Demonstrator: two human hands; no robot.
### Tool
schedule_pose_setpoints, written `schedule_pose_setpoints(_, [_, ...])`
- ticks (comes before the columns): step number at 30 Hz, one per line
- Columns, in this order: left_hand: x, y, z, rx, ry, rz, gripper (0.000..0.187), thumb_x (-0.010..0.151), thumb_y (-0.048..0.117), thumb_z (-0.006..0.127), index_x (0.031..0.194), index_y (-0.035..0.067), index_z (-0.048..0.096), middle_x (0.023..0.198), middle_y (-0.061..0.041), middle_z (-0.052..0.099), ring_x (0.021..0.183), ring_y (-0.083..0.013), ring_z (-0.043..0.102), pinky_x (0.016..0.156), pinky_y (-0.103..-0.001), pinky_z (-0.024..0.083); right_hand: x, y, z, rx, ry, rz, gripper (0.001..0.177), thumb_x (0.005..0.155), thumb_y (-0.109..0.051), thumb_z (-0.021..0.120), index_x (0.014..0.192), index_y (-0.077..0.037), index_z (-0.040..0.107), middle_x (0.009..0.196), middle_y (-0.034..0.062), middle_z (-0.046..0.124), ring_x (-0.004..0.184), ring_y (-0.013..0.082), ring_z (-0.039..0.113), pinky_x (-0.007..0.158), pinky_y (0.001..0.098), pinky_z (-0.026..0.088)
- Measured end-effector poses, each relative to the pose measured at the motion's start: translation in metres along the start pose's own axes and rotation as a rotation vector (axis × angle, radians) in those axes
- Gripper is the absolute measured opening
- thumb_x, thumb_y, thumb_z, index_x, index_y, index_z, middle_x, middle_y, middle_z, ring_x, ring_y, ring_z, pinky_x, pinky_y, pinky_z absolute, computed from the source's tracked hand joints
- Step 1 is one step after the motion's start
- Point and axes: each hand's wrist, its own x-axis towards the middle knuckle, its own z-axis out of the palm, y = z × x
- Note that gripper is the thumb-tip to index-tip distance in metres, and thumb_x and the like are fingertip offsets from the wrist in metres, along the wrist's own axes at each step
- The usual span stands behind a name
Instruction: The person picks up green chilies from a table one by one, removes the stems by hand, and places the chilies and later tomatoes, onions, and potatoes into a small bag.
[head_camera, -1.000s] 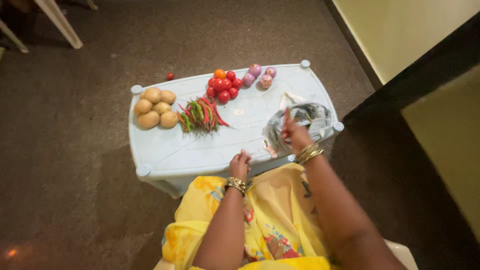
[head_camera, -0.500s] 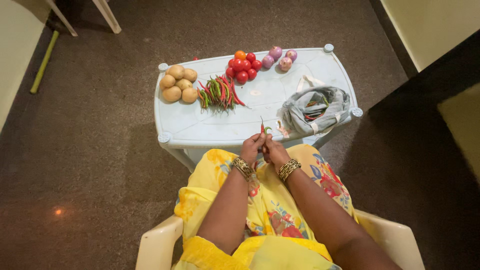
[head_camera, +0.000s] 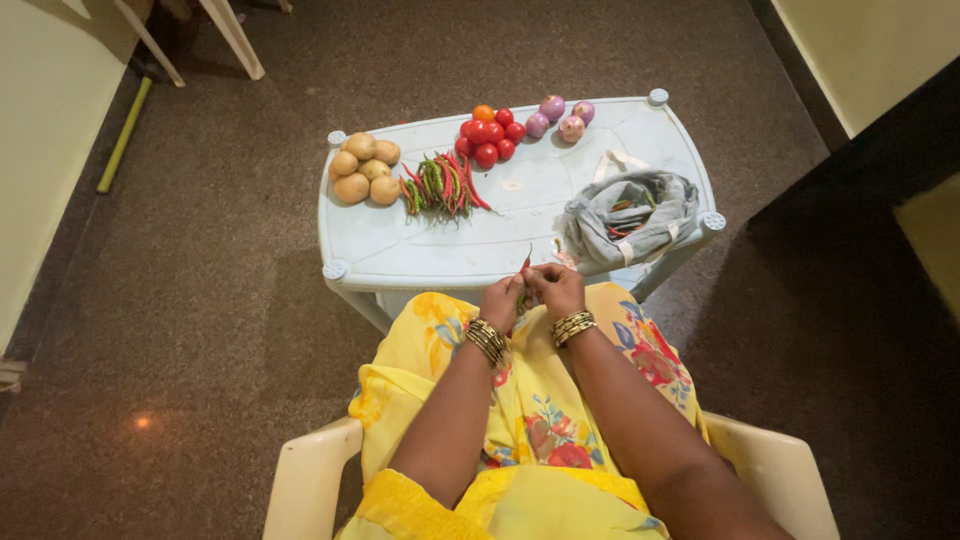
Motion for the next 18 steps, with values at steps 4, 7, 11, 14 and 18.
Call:
schedule_pose_setpoints(4, [0.001,-0.009,-0.002,0.079,0.022,-0.08,0.038,0.107,0.035,0.056,0.1,0.001,0.071,0.073,0.0,0.064,0.059,-0.0086,0.052,0.055,-0.027,0.043,0.006,0.0,0.001,0.081,0.102,-0.085,0.017,0.09,-0.017,0.079,0.095,-0.002,0.076,0.078,-0.0003,0.073,0.063,0.0041,0.06,0.056,0.0215,0.048])
schedule_pose_setpoints(7, [0.008,-0.019,-0.005,0.146,0.106,-0.059,0.04,0.108,0.036,0.052,0.097,0.002,0.069,0.068,-0.001,0.06,0.056,-0.0112,0.05,0.053,-0.03,0.04,-0.002,-0.007,0.009,0.164,-0.001,0.036,0.015,0.087,-0.016,0.079,0.096,-0.004,0.076,0.078,-0.0007,0.072,0.059,0.0045,0.057,0.053,0.022,0.044])
schedule_pose_setpoints(11, [0.005,-0.003,-0.008,0.368,0.184,0.003,0.042,0.104,0.04,0.048,0.092,0.007,0.07,0.068,0.0,0.066,0.058,-0.0106,0.058,0.057,-0.029,0.048,-0.001,-0.002,0.012,0.126,-0.082,0.061,0.017,0.09,-0.015,0.08,0.095,0.001,0.076,0.075,0.0015,0.069,0.058,0.006,0.053,0.053,0.0227,0.042])
schedule_pose_setpoints(14, [-0.008,0.014,0.003,0.471,0.157,-0.06,0.049,0.105,0.044,0.046,0.085,0.005,0.068,0.065,-0.002,0.064,0.057,-0.0131,0.058,0.057,-0.032,0.047,0.011,0.005,0.01,0.169,0.086,0.074,0.018,0.093,-0.017,0.079,0.096,0.001,0.076,0.073,0.002,0.068,0.056,0.007,0.054,0.051,0.0233,0.043])
schedule_pose_setpoints(18, [-0.008,0.018,0.007,0.43,0.151,-0.107,0.051,0.105,0.045,0.045,0.083,0.005,0.066,0.064,-0.002,0.062,0.056,-0.0143,0.058,0.055,-0.035,0.047,0.017,0.007,0.009,0.229,0.005,0.056,0.017,0.092,-0.018,0.075,0.1,-0.003,0.076,0.074,-0.0007,0.07,0.057,0.006,0.057,0.051,0.0228,0.045])
